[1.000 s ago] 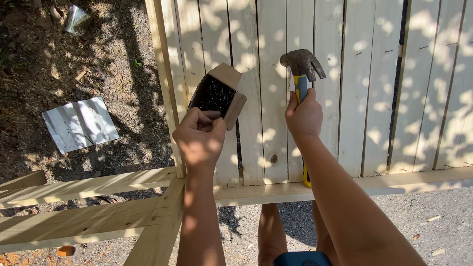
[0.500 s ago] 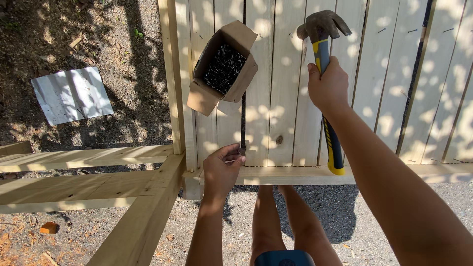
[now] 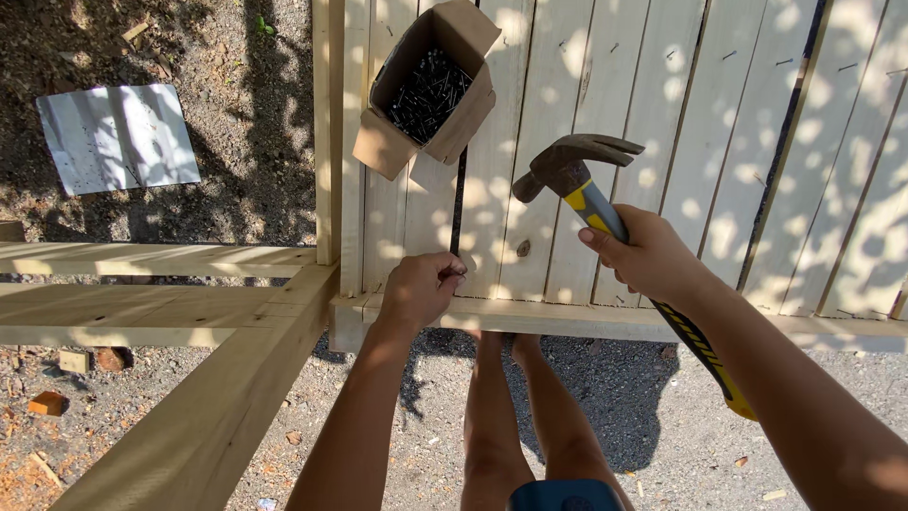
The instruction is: The person hammers nails into slatted wooden bed frames laid on the ground, taking nails from a cardboard box and driving them into the frame rails. They move around the frames, reposition nails by hand, and continue hammering along the slats.
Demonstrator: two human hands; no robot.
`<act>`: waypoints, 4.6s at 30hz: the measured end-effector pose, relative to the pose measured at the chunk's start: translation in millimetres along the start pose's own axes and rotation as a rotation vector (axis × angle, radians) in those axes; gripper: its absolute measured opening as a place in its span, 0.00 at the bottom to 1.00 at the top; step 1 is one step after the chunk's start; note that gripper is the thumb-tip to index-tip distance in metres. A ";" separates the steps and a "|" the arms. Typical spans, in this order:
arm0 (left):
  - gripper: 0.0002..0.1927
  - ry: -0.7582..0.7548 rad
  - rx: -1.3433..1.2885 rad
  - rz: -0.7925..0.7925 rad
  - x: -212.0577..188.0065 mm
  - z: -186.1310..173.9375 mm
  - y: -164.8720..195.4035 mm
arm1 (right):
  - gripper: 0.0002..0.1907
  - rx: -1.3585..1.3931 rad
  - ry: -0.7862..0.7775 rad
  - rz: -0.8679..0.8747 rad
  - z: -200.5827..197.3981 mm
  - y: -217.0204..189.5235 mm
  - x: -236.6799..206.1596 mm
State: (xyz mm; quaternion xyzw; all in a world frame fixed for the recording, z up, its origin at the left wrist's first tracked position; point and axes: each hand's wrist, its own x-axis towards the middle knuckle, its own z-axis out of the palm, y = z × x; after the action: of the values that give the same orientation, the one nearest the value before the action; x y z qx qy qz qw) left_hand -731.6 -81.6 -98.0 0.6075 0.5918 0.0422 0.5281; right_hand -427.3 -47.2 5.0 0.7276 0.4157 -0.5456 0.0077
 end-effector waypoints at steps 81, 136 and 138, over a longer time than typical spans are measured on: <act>0.25 0.280 0.275 -0.181 39.1 3.4 6.8 | 0.15 -1.121 -0.307 -0.719 36.9 15.7 49.4; 0.09 0.416 -0.239 0.262 31.5 -52.4 103.9 | 0.19 -0.007 0.166 -0.260 -2.3 74.7 5.1; 0.07 0.275 -0.289 0.190 23.0 -24.9 98.0 | 0.22 -0.171 0.149 -0.182 -1.8 75.1 9.7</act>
State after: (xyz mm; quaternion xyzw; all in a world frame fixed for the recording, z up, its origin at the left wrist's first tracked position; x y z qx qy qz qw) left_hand -675.5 -24.0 -32.5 0.5670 0.5861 0.2586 0.5178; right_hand -379.3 -89.7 -35.2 0.7222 0.5245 -0.4509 -0.0108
